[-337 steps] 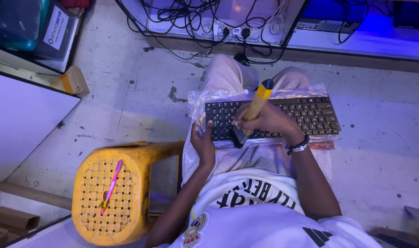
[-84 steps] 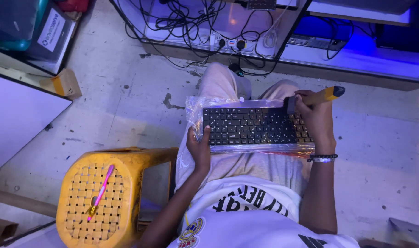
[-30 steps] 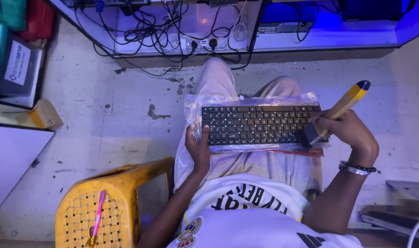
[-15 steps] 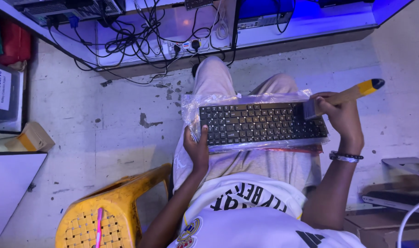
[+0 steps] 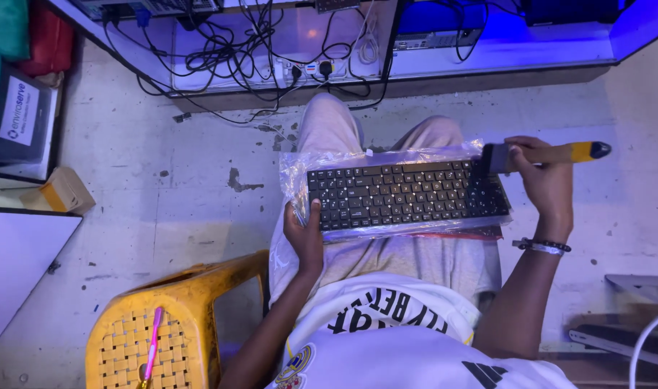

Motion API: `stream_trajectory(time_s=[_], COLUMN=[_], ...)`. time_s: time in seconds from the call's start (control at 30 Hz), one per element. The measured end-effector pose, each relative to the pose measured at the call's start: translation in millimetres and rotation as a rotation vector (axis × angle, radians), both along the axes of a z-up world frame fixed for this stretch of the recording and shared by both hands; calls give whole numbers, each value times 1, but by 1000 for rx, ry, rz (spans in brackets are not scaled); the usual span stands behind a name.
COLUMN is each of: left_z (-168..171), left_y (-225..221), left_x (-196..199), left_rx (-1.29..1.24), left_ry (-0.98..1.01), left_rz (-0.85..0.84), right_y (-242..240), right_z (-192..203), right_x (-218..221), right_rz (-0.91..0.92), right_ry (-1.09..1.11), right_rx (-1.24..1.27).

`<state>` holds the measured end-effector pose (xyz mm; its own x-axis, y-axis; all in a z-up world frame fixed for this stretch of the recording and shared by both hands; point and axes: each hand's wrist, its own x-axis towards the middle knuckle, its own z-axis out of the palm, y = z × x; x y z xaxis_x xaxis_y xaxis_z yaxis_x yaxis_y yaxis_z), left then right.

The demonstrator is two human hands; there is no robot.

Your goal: Cleaning a laptop keyboard using a brush

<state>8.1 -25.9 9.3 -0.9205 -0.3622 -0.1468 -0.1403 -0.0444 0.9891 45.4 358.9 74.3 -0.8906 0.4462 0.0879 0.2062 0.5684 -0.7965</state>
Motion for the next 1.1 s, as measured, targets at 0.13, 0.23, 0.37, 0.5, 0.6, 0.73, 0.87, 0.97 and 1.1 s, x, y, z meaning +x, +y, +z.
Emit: stream_trajectory(time_s=[0.13, 0.23, 0.37, 0.5, 0.6, 0.73, 0.87, 0.97, 1.1], left_z=[-10, -2, 7, 3, -6, -9, -6, -8, -2], left_y=[-9, -17, -23, -29, -33, -41, -43, -45, -45], left_x=[0, 4, 8, 12, 13, 18, 18, 21, 21], left_rx=[-25, 11, 76, 74, 87, 109, 69, 71, 69], left_ry=[-124, -130, -60, -20, 2, -13, 4, -2, -18], left_rz=[72, 107, 145, 185, 229, 267, 285, 308, 303], right_y=[1, -3, -7, -12, -32, -22, -27, -40, -65], right_z=[11, 38, 34, -5, 8, 29, 36, 19, 10], right_x=[-6, -2, -18, -49, -56, -50, -52, -65, -82], right_rz=[107, 120, 98, 172, 105, 167, 108, 220, 305], right_ry=[-151, -508, -275, -9, -237, -324, -260, -52, -106], right_rx=[-195, -186, 8, 80, -8, -33, 89, 61, -18])
